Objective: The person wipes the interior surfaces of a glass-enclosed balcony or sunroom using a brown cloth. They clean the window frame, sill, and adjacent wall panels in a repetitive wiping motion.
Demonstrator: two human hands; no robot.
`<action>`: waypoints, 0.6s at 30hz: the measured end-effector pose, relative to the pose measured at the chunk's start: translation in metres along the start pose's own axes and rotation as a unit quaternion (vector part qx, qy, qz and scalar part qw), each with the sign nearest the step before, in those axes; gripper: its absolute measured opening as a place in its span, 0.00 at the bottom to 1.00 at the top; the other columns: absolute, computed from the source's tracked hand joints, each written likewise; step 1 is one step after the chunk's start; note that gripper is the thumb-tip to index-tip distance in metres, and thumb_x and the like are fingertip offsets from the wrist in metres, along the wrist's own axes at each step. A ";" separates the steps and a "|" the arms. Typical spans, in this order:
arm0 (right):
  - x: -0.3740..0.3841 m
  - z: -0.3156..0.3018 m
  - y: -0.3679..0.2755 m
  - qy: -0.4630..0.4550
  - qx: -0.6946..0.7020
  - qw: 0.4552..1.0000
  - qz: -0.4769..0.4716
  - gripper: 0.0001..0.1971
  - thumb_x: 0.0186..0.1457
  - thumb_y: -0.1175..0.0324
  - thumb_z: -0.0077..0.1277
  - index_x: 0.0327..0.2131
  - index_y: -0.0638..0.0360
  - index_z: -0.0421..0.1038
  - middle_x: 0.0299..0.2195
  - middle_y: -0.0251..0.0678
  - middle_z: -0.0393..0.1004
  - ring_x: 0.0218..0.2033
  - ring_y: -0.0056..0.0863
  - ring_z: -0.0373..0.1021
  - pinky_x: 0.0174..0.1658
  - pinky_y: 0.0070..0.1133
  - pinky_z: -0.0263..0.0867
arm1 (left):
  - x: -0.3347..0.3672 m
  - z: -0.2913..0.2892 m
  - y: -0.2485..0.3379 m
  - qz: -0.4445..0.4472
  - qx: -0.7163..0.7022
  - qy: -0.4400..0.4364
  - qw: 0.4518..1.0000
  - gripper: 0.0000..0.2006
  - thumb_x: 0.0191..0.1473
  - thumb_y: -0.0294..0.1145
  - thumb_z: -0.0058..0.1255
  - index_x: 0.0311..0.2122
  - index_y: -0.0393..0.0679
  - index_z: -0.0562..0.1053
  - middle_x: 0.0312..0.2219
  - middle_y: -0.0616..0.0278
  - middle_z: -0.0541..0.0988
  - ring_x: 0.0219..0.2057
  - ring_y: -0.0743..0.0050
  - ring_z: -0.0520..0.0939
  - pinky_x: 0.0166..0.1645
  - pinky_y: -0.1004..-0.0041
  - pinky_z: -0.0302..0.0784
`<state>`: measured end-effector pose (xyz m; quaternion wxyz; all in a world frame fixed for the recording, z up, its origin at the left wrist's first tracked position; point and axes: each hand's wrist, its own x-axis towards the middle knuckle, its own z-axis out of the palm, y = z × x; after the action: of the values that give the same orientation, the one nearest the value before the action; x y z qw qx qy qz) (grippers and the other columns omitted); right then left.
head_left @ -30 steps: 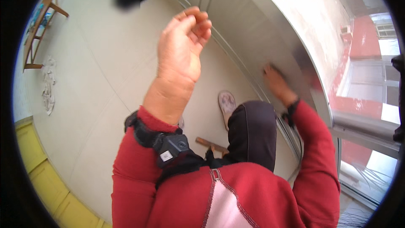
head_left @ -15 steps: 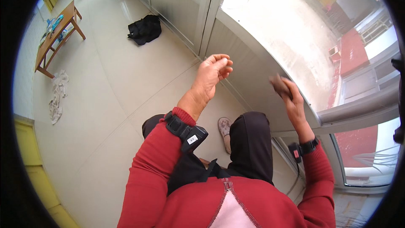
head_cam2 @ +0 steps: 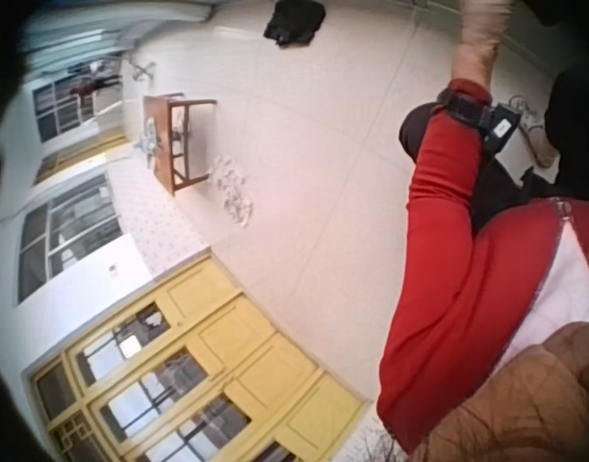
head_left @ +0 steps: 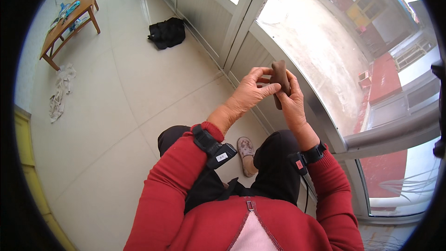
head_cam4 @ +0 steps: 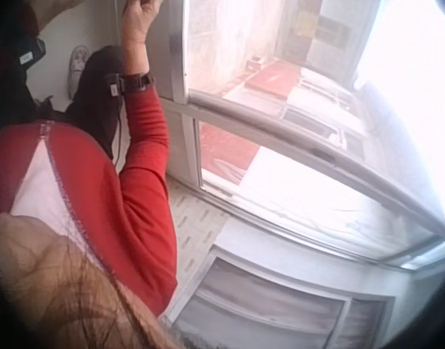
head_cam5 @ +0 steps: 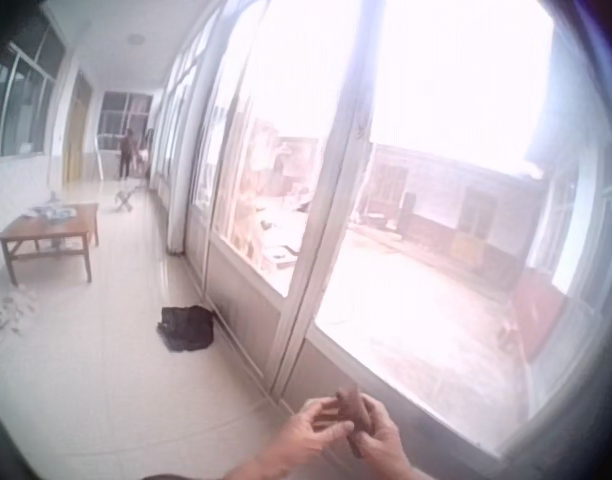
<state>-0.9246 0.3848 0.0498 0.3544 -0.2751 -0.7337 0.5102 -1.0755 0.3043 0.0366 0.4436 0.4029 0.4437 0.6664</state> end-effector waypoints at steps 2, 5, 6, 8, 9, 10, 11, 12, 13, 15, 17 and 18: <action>0.007 0.008 -0.006 -0.003 -0.094 0.993 -0.077 0.27 0.58 0.80 0.54 0.62 0.57 0.64 0.53 0.36 0.71 0.54 0.27 0.68 0.58 0.25 0.65 | 0.003 0.001 0.001 0.057 0.051 0.022 0.997 0.20 0.58 0.35 0.63 0.53 0.39 0.73 0.50 0.61 0.74 0.50 0.69 0.76 0.55 0.68 0.74; 0.013 0.022 -0.040 0.024 -0.306 0.919 -0.249 0.29 0.56 0.80 0.56 0.61 0.60 0.65 0.52 0.40 0.71 0.51 0.35 0.70 0.55 0.29 0.67 | 0.008 -0.005 0.003 0.089 0.019 0.098 0.991 0.17 0.61 0.35 0.59 0.50 0.35 0.75 0.46 0.60 0.77 0.47 0.69 0.78 0.54 0.68 0.74; 0.012 0.022 -0.060 0.059 -0.368 0.872 -0.318 0.29 0.55 0.80 0.57 0.61 0.61 0.65 0.52 0.42 0.71 0.50 0.37 0.71 0.55 0.30 0.68 | 0.009 -0.009 0.003 0.064 -0.025 0.133 0.989 0.16 0.62 0.35 0.57 0.50 0.35 0.75 0.46 0.60 0.78 0.46 0.69 0.79 0.54 0.68 0.74; 0.009 0.025 -0.103 0.080 -0.349 0.826 -0.435 0.30 0.52 0.80 0.59 0.60 0.62 0.65 0.48 0.44 0.72 0.46 0.41 0.72 0.52 0.31 0.70 | 0.012 -0.021 0.002 0.046 -0.108 0.186 0.976 0.17 0.64 0.36 0.55 0.52 0.36 0.73 0.46 0.61 0.79 0.47 0.73 0.76 0.55 0.68 0.72; 0.005 0.026 -0.123 0.066 -0.280 0.832 -0.474 0.30 0.50 0.80 0.60 0.58 0.63 0.66 0.44 0.44 0.74 0.43 0.42 0.74 0.50 0.31 0.71 | 0.013 -0.027 0.001 0.002 -0.145 0.221 0.964 0.18 0.64 0.38 0.55 0.53 0.37 0.73 0.47 0.61 0.79 0.48 0.72 0.76 0.55 0.67 0.71; -0.002 0.024 -0.141 0.051 -0.210 0.826 -0.521 0.29 0.50 0.80 0.60 0.57 0.63 0.66 0.43 0.44 0.74 0.43 0.42 0.74 0.49 0.31 0.71 | 0.014 -0.033 0.001 -0.020 -0.188 0.250 0.950 0.19 0.64 0.39 0.55 0.54 0.38 0.73 0.47 0.62 0.79 0.49 0.72 0.76 0.55 0.66 0.71; -0.012 0.021 -0.156 -0.014 -0.168 0.819 -0.548 0.28 0.50 0.80 0.60 0.56 0.63 0.66 0.43 0.43 0.74 0.43 0.41 0.74 0.49 0.31 0.71 | 0.015 -0.038 0.001 -0.058 -0.208 0.270 0.938 0.21 0.63 0.42 0.55 0.55 0.40 0.71 0.49 0.63 0.78 0.51 0.70 0.75 0.56 0.63 0.71; -0.024 0.017 -0.169 0.003 -0.118 0.808 -0.577 0.27 0.50 0.80 0.60 0.56 0.63 0.66 0.43 0.43 0.75 0.42 0.40 0.74 0.48 0.31 0.71 | 0.015 -0.040 0.000 -0.068 -0.234 0.271 0.931 0.22 0.63 0.42 0.54 0.57 0.41 0.70 0.49 0.63 0.77 0.51 0.69 0.76 0.56 0.63 0.71; -0.034 0.014 -0.180 -0.016 -0.087 0.797 -0.597 0.26 0.51 0.80 0.60 0.55 0.63 0.66 0.42 0.42 0.75 0.42 0.40 0.74 0.48 0.30 0.71 | 0.014 -0.043 0.000 -0.085 -0.256 0.285 0.920 0.23 0.64 0.43 0.54 0.58 0.42 0.69 0.50 0.62 0.77 0.51 0.68 0.76 0.56 0.62 0.71; -0.049 0.010 -0.195 -0.044 -0.068 0.785 -0.615 0.24 0.51 0.80 0.59 0.53 0.62 0.67 0.42 0.42 0.75 0.42 0.39 0.74 0.47 0.30 0.71 | 0.014 -0.043 0.001 -0.065 -0.247 0.299 0.919 0.24 0.64 0.43 0.53 0.58 0.38 0.69 0.52 0.58 0.76 0.53 0.65 0.75 0.59 0.62 0.70; -0.056 0.007 -0.202 -0.055 -0.081 0.785 -0.612 0.22 0.51 0.80 0.59 0.51 0.62 0.67 0.41 0.41 0.75 0.41 0.38 0.74 0.46 0.29 0.71 | 0.014 -0.043 0.003 -0.053 -0.249 0.296 0.921 0.25 0.65 0.45 0.51 0.59 0.38 0.68 0.53 0.56 0.75 0.55 0.62 0.74 0.61 0.61 0.69; -0.059 0.008 -0.203 -0.057 -0.084 0.786 -0.610 0.21 0.51 0.80 0.58 0.50 0.62 0.67 0.41 0.40 0.75 0.41 0.37 0.74 0.45 0.29 0.70 | 0.014 -0.043 0.003 -0.043 -0.258 0.298 0.918 0.25 0.65 0.44 0.51 0.59 0.38 0.67 0.53 0.56 0.75 0.55 0.63 0.74 0.61 0.61 0.70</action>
<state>-0.9042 0.2689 0.2259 0.5243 0.2307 -0.8079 0.1387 -1.1198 0.3070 0.0299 0.4074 0.0382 0.3847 0.8274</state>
